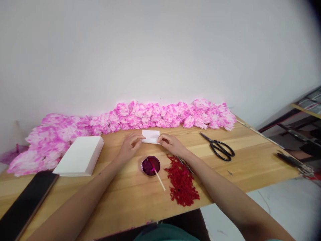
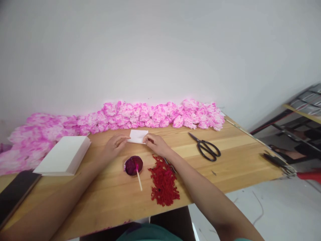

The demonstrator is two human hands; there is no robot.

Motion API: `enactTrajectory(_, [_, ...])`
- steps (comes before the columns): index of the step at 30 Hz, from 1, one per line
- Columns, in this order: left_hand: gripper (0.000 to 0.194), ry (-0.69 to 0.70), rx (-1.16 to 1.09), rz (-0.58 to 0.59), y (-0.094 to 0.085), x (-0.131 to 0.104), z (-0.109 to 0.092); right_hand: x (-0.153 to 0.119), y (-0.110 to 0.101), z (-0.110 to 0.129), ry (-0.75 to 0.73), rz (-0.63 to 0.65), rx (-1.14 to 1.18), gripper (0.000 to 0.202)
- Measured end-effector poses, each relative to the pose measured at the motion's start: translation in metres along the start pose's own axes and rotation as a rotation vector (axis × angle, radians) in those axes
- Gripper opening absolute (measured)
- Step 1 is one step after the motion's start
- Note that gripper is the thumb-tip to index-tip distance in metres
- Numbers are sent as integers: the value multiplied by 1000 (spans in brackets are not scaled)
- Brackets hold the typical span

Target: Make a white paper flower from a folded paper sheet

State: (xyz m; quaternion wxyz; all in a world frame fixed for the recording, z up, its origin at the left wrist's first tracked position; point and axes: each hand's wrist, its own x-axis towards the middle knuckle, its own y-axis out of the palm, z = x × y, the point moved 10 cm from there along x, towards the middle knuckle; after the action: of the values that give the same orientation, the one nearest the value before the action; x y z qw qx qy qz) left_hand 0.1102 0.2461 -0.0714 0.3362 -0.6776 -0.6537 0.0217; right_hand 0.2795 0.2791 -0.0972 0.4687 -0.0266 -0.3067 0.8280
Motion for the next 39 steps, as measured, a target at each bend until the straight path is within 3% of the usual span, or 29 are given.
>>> enactTrajectory(4, [22, 25, -16, 37, 4, -1, -4, 0, -3, 0, -2, -12, 25, 15])
enactTrajectory(12, [26, -90, -52, 97, 12, 2, 16, -1, -6, 1, 52, -27, 67, 17])
enactTrajectory(20, [29, -180, -114, 129, 9, -3, 4, -1, -18, 0, 84, -110, 165, 19])
enactTrajectory(26, [33, -258, -107, 161, 8, 2, 7, 0, -24, 2, 91, -167, 218, 19])
enactTrajectory(39, [31, -187, -103, 210, 31, 9, -3, -2, -27, -11, 144, -227, 222, 21])
